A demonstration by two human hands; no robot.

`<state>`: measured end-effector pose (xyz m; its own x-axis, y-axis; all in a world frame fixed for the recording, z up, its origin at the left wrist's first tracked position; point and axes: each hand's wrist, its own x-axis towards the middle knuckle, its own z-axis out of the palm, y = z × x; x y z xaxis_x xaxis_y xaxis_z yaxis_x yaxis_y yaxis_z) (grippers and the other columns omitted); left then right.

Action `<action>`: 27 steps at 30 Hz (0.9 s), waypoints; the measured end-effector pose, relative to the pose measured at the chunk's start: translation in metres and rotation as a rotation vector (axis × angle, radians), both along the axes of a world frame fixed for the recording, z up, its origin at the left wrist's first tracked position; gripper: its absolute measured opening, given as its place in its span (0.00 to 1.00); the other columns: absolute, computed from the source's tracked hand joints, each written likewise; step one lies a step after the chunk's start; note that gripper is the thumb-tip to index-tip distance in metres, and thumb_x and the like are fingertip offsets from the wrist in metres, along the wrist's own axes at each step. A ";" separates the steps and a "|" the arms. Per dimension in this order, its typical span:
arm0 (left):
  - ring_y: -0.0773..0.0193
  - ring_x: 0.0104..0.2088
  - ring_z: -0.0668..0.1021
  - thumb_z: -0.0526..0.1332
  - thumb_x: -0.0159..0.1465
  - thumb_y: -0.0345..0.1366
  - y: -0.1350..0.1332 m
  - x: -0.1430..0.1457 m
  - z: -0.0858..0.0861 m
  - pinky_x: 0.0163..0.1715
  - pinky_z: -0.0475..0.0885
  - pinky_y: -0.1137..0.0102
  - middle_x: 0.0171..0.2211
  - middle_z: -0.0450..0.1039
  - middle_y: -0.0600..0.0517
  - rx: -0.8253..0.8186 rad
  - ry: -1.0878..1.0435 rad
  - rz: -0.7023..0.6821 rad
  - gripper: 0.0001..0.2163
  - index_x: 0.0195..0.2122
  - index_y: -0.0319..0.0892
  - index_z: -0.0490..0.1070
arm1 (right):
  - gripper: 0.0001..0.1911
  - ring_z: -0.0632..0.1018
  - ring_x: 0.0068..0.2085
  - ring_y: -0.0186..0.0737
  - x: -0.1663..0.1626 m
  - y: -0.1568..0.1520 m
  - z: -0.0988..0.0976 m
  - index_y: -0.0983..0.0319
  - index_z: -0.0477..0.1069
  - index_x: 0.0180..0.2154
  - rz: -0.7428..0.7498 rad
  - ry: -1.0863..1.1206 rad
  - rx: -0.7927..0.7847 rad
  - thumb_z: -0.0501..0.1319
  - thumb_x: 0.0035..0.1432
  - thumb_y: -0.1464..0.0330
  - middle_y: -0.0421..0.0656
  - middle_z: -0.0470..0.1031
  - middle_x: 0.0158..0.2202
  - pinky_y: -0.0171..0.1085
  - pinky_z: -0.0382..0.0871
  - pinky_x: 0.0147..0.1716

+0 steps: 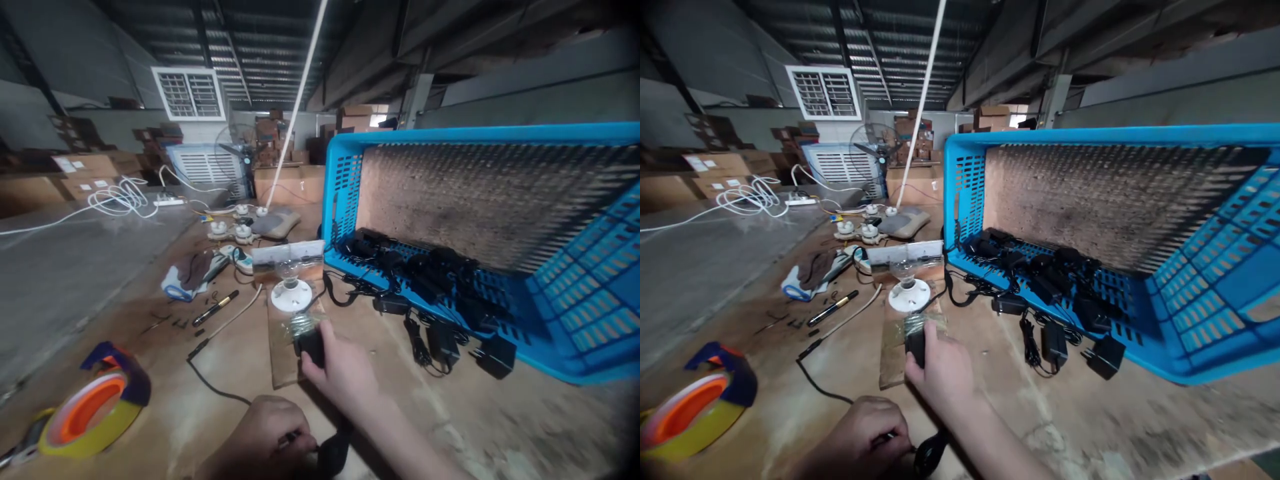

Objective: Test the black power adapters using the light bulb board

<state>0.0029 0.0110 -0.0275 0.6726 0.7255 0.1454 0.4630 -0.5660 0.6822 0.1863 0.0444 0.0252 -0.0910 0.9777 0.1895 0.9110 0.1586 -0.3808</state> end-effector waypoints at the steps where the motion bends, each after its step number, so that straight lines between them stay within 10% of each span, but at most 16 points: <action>1: 0.64 0.31 0.78 0.63 0.65 0.39 -0.001 0.000 0.003 0.35 0.65 0.72 0.29 0.78 0.55 -0.027 0.000 0.000 0.07 0.31 0.44 0.75 | 0.13 0.81 0.31 0.47 -0.004 0.001 -0.003 0.61 0.65 0.43 -0.004 -0.033 0.003 0.59 0.58 0.63 0.46 0.80 0.30 0.35 0.59 0.26; 17: 0.65 0.27 0.74 0.59 0.63 0.35 0.006 0.001 0.010 0.28 0.60 0.73 0.24 0.73 0.54 -0.012 0.009 0.232 0.09 0.26 0.42 0.72 | 0.12 0.81 0.30 0.49 -0.001 -0.001 -0.003 0.62 0.66 0.44 0.046 -0.019 0.002 0.57 0.59 0.65 0.47 0.80 0.30 0.37 0.62 0.25; 21: 0.64 0.29 0.76 0.59 0.63 0.34 0.006 0.001 0.009 0.31 0.61 0.72 0.25 0.75 0.54 -0.022 0.088 0.196 0.09 0.26 0.41 0.72 | 0.12 0.80 0.31 0.43 0.061 0.000 0.015 0.59 0.70 0.43 0.090 0.092 -0.196 0.61 0.58 0.61 0.42 0.80 0.32 0.35 0.66 0.29; 27: 0.62 0.32 0.76 0.58 0.66 0.36 0.008 0.002 0.008 0.36 0.62 0.70 0.27 0.76 0.53 0.014 0.083 0.132 0.10 0.27 0.42 0.72 | 0.17 0.81 0.42 0.60 0.166 0.018 0.007 0.67 0.75 0.42 -0.374 -0.373 -0.194 0.57 0.64 0.59 0.60 0.80 0.38 0.46 0.70 0.37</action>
